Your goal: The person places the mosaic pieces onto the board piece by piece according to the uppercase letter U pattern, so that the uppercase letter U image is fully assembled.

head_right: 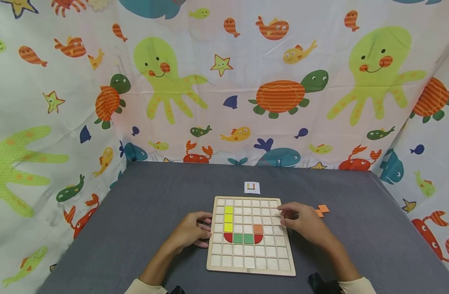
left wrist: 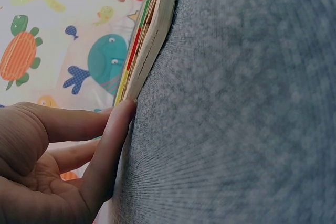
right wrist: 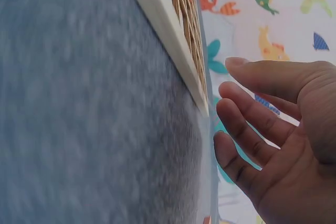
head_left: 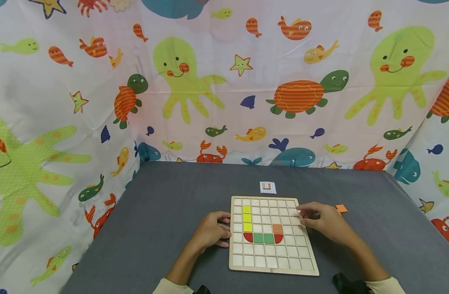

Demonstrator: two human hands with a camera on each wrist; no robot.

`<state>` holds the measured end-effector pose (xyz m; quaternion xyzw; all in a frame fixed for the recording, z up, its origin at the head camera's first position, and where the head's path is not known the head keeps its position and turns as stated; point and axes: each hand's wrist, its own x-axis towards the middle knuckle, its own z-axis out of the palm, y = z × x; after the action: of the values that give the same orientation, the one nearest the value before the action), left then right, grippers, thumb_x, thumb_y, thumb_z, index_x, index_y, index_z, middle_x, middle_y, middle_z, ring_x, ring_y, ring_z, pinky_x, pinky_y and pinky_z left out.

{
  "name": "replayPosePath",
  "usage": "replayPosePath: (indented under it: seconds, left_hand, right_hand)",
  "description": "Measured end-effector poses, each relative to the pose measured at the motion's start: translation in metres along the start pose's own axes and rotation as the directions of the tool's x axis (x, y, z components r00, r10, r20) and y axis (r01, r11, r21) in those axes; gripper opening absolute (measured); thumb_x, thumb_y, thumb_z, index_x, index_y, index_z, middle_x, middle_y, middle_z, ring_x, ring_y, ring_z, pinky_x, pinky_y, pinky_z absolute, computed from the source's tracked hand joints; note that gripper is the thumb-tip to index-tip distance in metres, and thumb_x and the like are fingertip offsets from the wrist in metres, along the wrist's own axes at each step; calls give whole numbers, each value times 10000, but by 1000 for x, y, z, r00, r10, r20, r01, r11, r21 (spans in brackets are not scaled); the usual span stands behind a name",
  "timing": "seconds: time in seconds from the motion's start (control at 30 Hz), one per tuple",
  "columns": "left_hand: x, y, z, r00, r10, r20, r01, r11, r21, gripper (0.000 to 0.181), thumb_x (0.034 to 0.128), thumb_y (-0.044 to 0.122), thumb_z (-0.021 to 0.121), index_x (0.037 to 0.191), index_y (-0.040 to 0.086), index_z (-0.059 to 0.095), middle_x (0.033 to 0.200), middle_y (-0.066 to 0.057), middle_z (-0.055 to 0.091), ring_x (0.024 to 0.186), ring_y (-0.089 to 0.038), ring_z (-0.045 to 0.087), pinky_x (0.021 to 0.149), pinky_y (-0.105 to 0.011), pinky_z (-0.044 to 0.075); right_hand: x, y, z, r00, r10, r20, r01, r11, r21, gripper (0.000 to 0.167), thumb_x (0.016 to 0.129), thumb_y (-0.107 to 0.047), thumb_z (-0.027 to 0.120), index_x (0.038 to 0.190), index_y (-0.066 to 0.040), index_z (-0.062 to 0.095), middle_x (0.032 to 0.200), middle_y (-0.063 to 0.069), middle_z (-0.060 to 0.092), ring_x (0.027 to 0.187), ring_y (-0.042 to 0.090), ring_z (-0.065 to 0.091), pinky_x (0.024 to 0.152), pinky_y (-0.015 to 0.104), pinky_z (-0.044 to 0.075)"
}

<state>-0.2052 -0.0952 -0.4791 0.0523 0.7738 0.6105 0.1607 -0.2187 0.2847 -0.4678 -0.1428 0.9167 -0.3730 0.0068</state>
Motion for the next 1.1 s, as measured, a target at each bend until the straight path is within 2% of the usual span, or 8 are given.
replayPosePath:
  seconds: [0.17, 0.3, 0.43, 0.6, 0.77, 1.0, 1.1]
  left_hand:
    - [-1, -1, -1, 1000, 8, 4, -8, 1000, -6, 605, 846, -143, 745, 1424, -58, 591, 1237, -190, 608, 969, -238, 702, 614, -395, 677]
    - [-1, -1, -1, 1000, 8, 3, -8, 1000, -3, 605, 846, -141, 747, 1425, -54, 592, 1237, -187, 610, 969, -238, 703, 613, -397, 677]
    - [-1, -2, -1, 1000, 9, 4, -9, 1000, 3, 611, 849, -136, 745, 1433, -51, 587, 1240, -182, 611, 968, -235, 700, 612, -399, 677]
    - [-1, -1, -1, 1000, 8, 6, -8, 1000, 5, 614, 848, -136, 743, 1435, -51, 586, 1241, -182, 611, 962, -231, 699, 612, -400, 677]
    - [-1, 0, -1, 1000, 9, 4, -9, 1000, 2, 612, 847, -140, 743, 1433, -54, 588, 1235, -180, 611, 957, -228, 697, 614, -398, 677]
    - [0, 0, -1, 1000, -3, 0, 3, 1000, 17, 603, 853, -133, 747, 1430, -45, 594, 1229, -169, 616, 943, -216, 699, 614, -383, 676]
    - [-1, 0, 0, 1000, -4, -1, 4, 1000, 20, 601, 855, -129, 748, 1429, -43, 595, 1232, -170, 617, 943, -215, 701, 613, -380, 676]
  right_hand:
    - [-2, 15, -8, 999, 16, -29, -16, 1000, -5, 381, 928, -172, 834, 1275, -44, 741, 1127, 48, 759, 977, 146, 679, 810, 246, 605]
    - [-4, 26, -15, 997, 21, -76, -26, 997, -74, 387, 912, -215, 857, 1259, -73, 758, 1146, 47, 766, 955, 110, 686, 808, 239, 600]
    - [-7, 34, -24, 992, 64, -107, -78, 988, -131, 419, 904, -278, 867, 1270, -103, 760, 1191, 72, 756, 995, 166, 698, 805, 257, 587]
    - [-12, 42, -38, 987, 124, -107, -140, 978, -157, 467, 912, -301, 858, 1305, -82, 735, 1227, 149, 729, 1047, 280, 683, 796, 327, 570]
    - [-15, 50, -48, 983, 139, -117, -158, 972, -173, 475, 909, -259, 861, 1303, -33, 723, 1187, 188, 733, 1028, 326, 692, 791, 399, 572]
    - [-19, 61, -55, 981, 174, -89, -186, 970, -153, 468, 920, -174, 831, 1333, -4, 693, 1218, 227, 713, 1097, 403, 664, 895, 607, 556]
    - [-20, 65, -55, 978, 191, -87, -202, 968, -151, 476, 919, -159, 822, 1345, -1, 683, 1218, 224, 722, 1112, 411, 666, 909, 639, 544]
